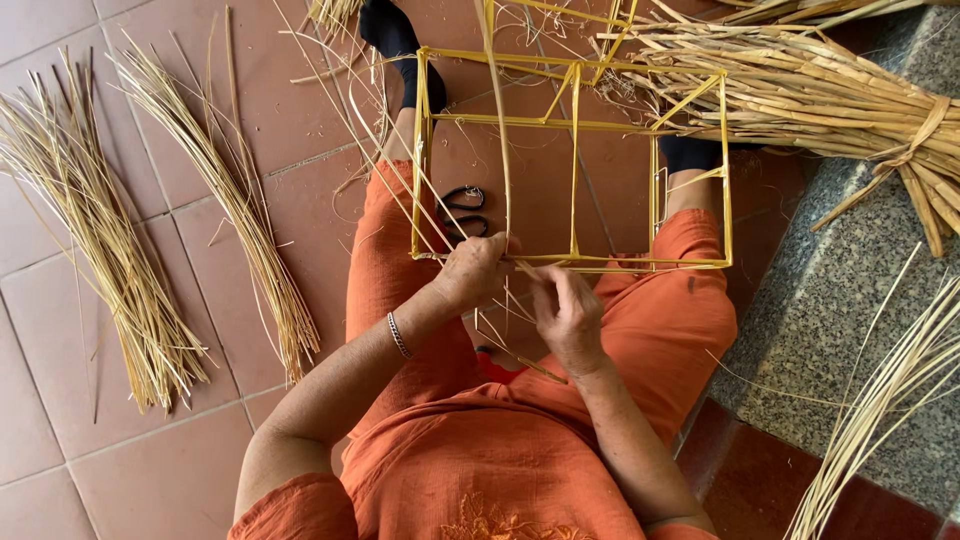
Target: The person sits on the floor and weaves thin dried plant strips into a yellow rectangular basket frame. They repeatedly pick up strips, thread them through the frame, and trim excess with scissors, gradually building up the woven structure.
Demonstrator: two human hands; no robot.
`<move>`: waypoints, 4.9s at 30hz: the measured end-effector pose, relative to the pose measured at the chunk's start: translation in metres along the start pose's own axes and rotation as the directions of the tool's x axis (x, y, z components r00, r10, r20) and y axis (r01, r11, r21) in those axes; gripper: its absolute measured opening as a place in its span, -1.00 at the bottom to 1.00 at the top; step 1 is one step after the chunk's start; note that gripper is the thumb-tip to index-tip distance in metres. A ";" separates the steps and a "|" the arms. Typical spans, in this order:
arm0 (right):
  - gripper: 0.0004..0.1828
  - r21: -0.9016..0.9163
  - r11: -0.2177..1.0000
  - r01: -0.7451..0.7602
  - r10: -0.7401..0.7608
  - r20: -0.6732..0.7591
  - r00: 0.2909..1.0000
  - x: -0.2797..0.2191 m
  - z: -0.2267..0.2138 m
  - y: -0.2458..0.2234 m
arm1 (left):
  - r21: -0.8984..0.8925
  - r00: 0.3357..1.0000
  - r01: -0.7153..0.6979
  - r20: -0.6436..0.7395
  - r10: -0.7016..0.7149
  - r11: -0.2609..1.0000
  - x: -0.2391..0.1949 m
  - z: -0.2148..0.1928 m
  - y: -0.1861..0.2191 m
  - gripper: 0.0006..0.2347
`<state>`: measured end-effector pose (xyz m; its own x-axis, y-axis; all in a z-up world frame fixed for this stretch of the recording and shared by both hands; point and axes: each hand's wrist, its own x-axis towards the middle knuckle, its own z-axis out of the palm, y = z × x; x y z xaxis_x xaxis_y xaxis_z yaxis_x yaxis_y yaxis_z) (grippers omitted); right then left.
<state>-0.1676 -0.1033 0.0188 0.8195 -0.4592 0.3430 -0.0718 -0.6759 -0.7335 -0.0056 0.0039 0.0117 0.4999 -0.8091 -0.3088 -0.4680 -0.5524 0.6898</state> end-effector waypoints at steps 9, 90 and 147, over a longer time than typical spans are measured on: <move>-0.81 -0.433 0.879 0.201 -0.186 0.077 0.980 0.078 -0.015 0.005 | -0.068 0.995 -0.051 -0.089 0.045 0.996 -0.010 -0.002 0.009 -0.72; -0.95 0.967 0.227 0.115 0.620 -0.235 0.748 -0.170 -0.295 0.097 | -0.318 0.989 0.004 -0.137 -0.050 0.948 0.013 -0.003 0.009 -0.70; -0.84 0.672 0.422 -0.609 0.406 0.460 0.789 -0.017 -0.021 0.041 | -0.392 0.999 -0.040 -0.023 0.033 0.919 0.029 -0.030 0.030 -0.89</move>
<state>-0.1964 -0.1351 -0.0043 0.8793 -0.3719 -0.2974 -0.1472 0.3818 -0.9125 0.0165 -0.0298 0.0434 0.5008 -0.8223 -0.2702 -0.1640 -0.3967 0.9032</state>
